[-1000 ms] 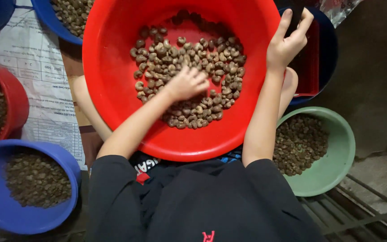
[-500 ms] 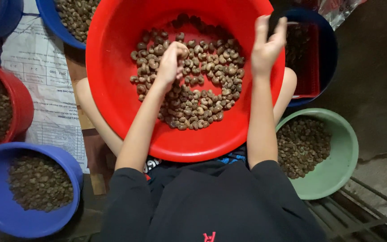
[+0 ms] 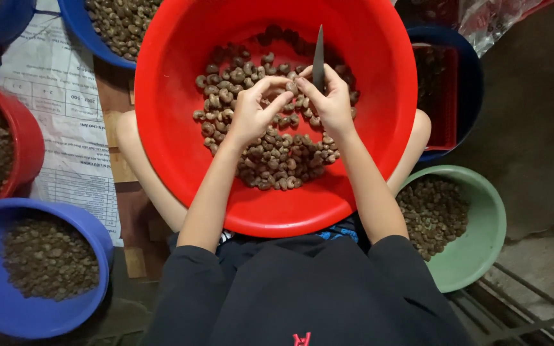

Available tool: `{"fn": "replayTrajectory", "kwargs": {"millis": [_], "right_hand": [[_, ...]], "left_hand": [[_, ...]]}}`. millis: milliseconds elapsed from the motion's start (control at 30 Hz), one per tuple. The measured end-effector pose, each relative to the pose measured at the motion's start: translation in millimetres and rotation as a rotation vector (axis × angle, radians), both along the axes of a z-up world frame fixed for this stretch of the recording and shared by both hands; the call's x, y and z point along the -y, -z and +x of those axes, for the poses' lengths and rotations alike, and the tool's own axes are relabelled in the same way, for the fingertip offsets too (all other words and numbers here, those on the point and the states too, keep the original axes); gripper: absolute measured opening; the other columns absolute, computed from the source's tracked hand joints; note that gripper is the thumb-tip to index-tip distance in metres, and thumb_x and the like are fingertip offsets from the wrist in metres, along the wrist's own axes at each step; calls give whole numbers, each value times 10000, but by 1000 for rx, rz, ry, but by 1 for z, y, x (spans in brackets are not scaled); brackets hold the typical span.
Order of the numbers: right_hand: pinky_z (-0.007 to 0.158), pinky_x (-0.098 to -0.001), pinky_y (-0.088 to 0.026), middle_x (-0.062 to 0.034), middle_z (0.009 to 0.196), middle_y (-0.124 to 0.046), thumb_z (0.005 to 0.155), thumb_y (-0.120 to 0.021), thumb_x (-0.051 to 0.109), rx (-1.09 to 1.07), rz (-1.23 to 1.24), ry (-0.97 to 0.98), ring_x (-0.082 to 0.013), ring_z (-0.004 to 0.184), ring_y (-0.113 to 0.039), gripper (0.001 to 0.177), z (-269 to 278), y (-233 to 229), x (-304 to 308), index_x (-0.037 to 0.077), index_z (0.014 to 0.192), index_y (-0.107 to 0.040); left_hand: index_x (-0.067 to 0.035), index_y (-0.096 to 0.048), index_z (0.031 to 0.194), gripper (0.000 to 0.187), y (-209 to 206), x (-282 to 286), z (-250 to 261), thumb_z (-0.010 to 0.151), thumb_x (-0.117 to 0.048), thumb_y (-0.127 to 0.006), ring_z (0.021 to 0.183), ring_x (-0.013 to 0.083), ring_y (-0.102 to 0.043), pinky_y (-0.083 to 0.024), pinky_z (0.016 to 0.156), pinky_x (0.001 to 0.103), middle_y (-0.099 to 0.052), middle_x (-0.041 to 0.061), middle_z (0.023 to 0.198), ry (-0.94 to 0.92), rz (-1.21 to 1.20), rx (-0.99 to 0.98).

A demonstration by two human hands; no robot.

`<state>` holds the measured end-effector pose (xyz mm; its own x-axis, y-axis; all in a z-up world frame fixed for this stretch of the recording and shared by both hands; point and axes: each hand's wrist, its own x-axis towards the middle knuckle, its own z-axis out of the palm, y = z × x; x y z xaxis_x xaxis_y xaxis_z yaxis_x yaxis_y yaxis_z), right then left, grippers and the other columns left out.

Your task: Manually peeling the outer skin from cashew nuts using a small knife while sitting on the floor.

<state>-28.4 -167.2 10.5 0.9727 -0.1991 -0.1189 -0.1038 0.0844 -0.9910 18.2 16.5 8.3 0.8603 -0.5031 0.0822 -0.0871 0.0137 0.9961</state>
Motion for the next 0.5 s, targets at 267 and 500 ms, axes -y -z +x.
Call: {"fn": "replayTrajectory", "kwargs": {"millis": [267,500], "right_hand": [[518,-294,-421,-40,723,-647,1056,-563,90,264,-794,31,-156,542,-516,151,-9,0,-18,28,1169,-643],[549,-343,-503,-69,867,-761,991,-685,108,440,-1331,88,-214,624,-680,138,-7,0,-13,33,1105,-704]], "left_hand": [[-35,-606,1247,232,8,0,5,1017,-63,-624,868,118,-681,-593,637,221,-731,93,1069,-174,-177,-174],[42,-659,1197,229,0,-11,10,970,20,-686,895,149,-753,-618,767,236,-763,86,1034,-282,-60,122]]}}
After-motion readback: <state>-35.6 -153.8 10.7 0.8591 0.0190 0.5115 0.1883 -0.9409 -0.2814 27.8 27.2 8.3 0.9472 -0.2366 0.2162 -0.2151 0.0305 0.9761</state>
